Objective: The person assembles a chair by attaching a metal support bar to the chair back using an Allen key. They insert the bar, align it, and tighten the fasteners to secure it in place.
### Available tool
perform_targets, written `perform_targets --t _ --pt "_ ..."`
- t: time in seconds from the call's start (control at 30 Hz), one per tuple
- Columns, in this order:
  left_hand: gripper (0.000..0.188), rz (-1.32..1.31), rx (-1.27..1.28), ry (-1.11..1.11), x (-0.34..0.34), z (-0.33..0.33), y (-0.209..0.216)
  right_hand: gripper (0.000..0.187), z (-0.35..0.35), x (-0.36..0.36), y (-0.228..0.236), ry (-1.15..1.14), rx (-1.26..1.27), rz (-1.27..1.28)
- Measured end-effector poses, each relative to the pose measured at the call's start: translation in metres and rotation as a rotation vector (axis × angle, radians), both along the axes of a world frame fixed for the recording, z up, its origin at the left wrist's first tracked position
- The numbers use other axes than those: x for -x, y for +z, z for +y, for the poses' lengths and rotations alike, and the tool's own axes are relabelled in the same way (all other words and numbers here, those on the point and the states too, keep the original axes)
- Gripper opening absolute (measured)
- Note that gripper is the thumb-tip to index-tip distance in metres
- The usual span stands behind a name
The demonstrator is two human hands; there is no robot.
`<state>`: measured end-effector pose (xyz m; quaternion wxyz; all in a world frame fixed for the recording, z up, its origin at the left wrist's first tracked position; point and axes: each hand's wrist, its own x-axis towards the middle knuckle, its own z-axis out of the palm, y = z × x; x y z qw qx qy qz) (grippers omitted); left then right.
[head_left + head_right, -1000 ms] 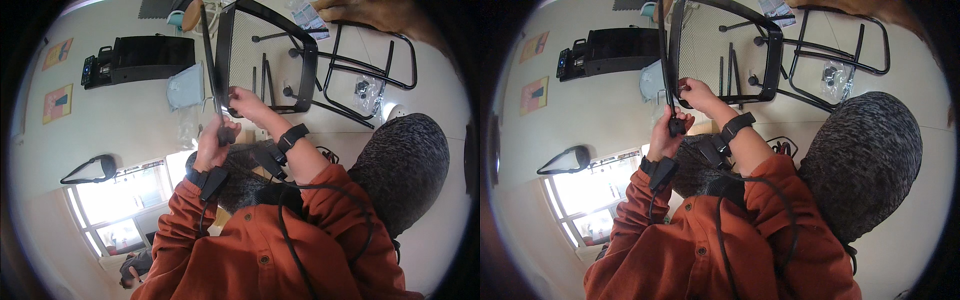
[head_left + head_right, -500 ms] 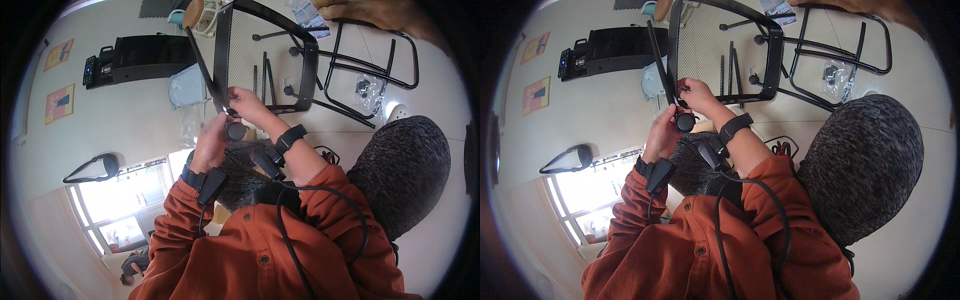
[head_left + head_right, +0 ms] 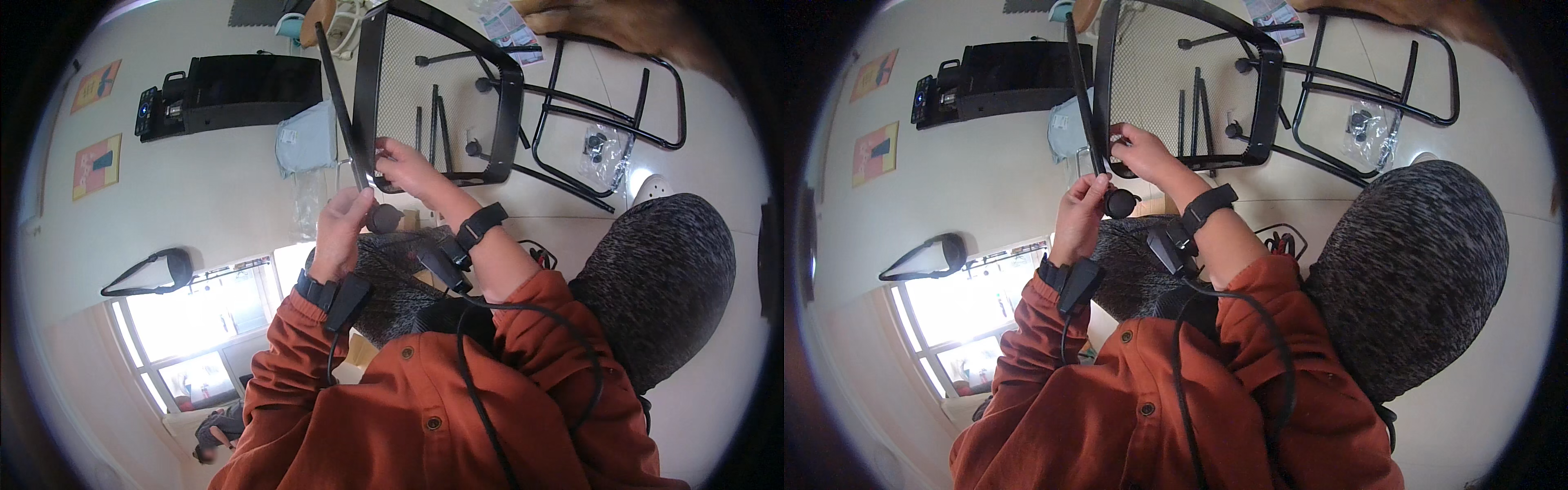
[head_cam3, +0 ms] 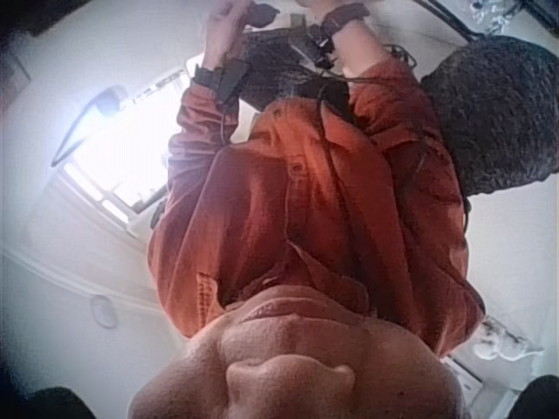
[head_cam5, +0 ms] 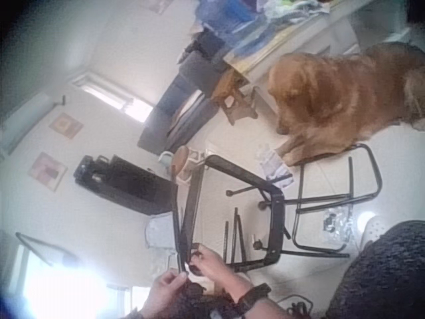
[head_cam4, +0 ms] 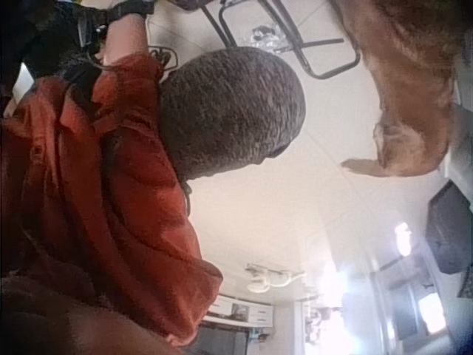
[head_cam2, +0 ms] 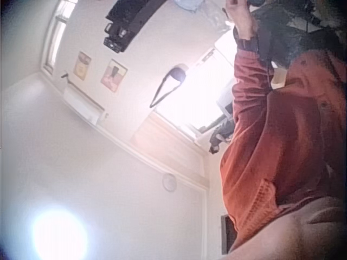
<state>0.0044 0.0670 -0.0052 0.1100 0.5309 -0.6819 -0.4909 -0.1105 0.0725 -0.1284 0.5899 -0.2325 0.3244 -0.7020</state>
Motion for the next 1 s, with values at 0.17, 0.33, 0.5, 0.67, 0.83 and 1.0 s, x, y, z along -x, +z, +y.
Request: perform_targets --t 0.17,0.33,0.5,0.67,0.83,1.0 --pt "0.021 0.003 0.078 -0.001 -0.009 -0.004 -0.004 0.027 -0.002 0.002 0.001 -0.056 0.047 0.048" --pt "0.022 0.008 0.167 -0.008 -0.01 -0.004 -0.001 0.028 -0.007 -0.007 0.0 -0.121 0.022 0.041" --pt "0.021 -0.003 0.212 -0.041 -0.014 -0.014 0.002 0.024 -0.009 -0.009 -0.001 -0.107 0.035 0.097" --pt "0.019 -0.096 0.48 -0.157 -0.021 -0.043 -0.006 0.026 -0.008 -0.008 0.0 -0.105 0.026 0.003" --pt "0.02 -0.227 0.82 -0.291 -0.02 -0.065 -0.012 0.025 -0.003 -0.004 0.006 -0.096 -0.004 0.011" --pt "0.023 -0.266 0.997 -0.285 -0.014 -0.074 -0.017 0.025 0.008 0.003 0.01 -0.064 0.002 0.042"
